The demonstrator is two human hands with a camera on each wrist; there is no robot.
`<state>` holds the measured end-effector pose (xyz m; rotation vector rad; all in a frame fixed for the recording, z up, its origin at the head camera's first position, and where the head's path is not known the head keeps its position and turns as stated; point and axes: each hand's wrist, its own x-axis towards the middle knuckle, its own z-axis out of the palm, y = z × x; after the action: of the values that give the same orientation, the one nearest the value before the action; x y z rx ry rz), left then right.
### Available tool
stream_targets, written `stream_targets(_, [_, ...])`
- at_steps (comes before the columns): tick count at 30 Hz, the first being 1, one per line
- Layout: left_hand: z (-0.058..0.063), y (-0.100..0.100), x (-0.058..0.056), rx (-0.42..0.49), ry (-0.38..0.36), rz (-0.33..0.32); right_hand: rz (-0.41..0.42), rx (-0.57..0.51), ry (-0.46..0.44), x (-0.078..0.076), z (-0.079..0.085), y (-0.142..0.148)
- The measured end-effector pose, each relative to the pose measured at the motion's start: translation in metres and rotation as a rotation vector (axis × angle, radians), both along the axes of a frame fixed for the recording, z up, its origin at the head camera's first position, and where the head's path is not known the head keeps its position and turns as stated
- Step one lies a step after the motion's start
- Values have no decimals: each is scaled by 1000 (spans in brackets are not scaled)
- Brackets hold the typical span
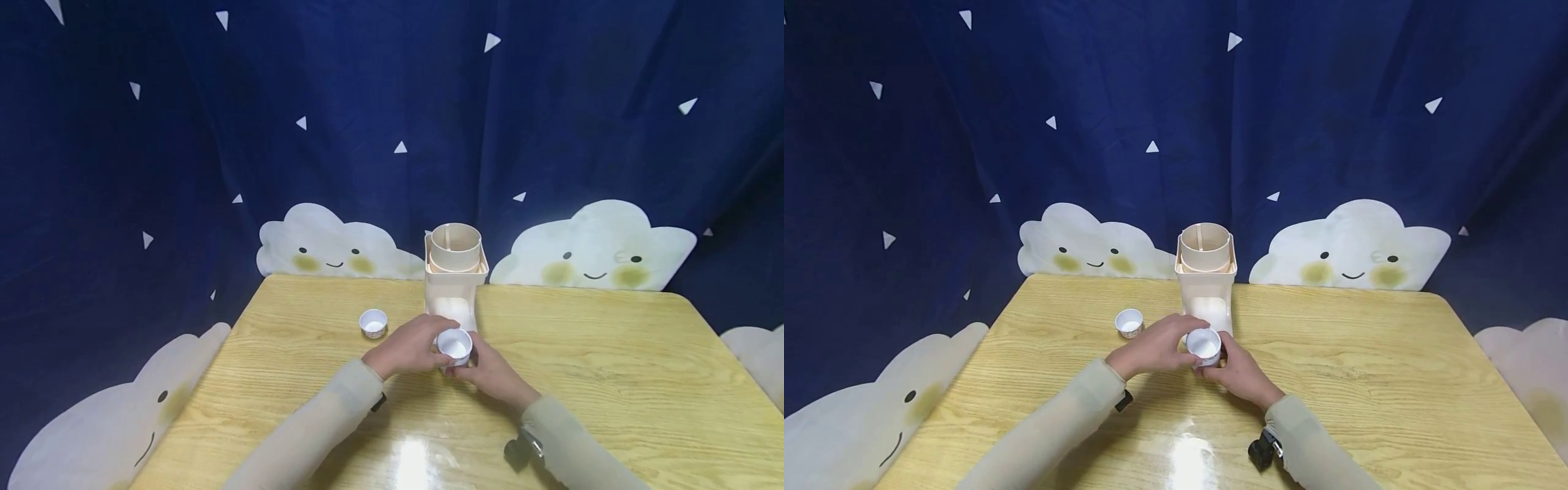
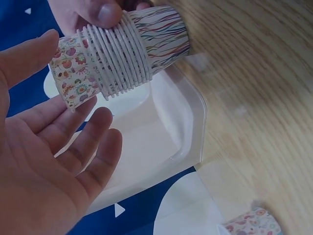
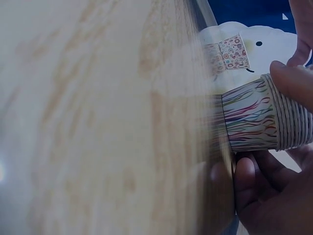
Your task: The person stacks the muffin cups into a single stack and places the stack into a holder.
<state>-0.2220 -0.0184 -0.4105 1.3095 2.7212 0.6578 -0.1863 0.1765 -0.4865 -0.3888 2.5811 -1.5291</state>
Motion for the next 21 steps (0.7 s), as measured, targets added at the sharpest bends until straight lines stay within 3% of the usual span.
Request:
stream_targets(12, [-2, -2, 4, -10, -25, 35, 6, -16, 29, 2, 1, 0])
stream_targets(21, [0, -12, 6, -16, -90, 141, -12, 0, 18, 1, -1, -1])
